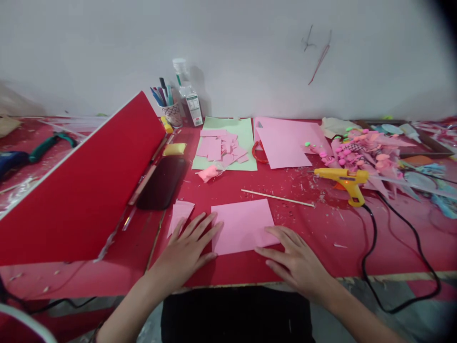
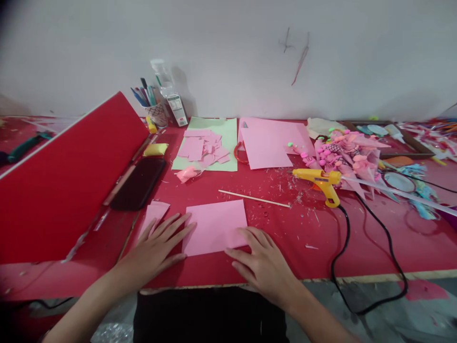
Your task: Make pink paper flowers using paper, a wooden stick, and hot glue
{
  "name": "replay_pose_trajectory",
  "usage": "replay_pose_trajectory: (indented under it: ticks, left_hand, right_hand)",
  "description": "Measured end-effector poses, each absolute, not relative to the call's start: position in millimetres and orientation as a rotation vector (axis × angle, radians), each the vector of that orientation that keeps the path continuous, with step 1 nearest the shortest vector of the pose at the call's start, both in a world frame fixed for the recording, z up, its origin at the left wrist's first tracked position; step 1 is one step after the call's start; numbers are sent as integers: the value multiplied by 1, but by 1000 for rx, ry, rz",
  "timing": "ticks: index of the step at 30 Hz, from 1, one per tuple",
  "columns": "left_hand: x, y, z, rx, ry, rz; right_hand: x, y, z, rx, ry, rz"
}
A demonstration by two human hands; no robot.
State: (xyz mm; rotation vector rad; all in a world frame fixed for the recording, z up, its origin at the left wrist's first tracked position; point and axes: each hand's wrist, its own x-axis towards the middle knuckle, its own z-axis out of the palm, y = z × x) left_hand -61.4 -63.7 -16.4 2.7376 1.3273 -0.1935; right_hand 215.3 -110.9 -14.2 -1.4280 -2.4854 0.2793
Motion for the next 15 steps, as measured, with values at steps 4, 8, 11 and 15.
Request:
replay_pose_trajectory:
  ticks: [4, 8, 11, 15]
  left_hand:
    - [-62, -63, -16, 2736, 1315, -198]
    - [-61, -62, -14, 2754, 1315, -168]
    - [-60, -61, -8, 2764, 1304, -160]
    - [-49, -59, 5, 2767, 1280, -146]
  right_hand:
    - [235, -111, -16, -1468, -2500, 245]
    - [253, -111, -17, -1467, -2513, 201]
    - [258, -110, -13, -1458, -2524, 196]
    - [247, -97, -6, -1394, -2536, 166]
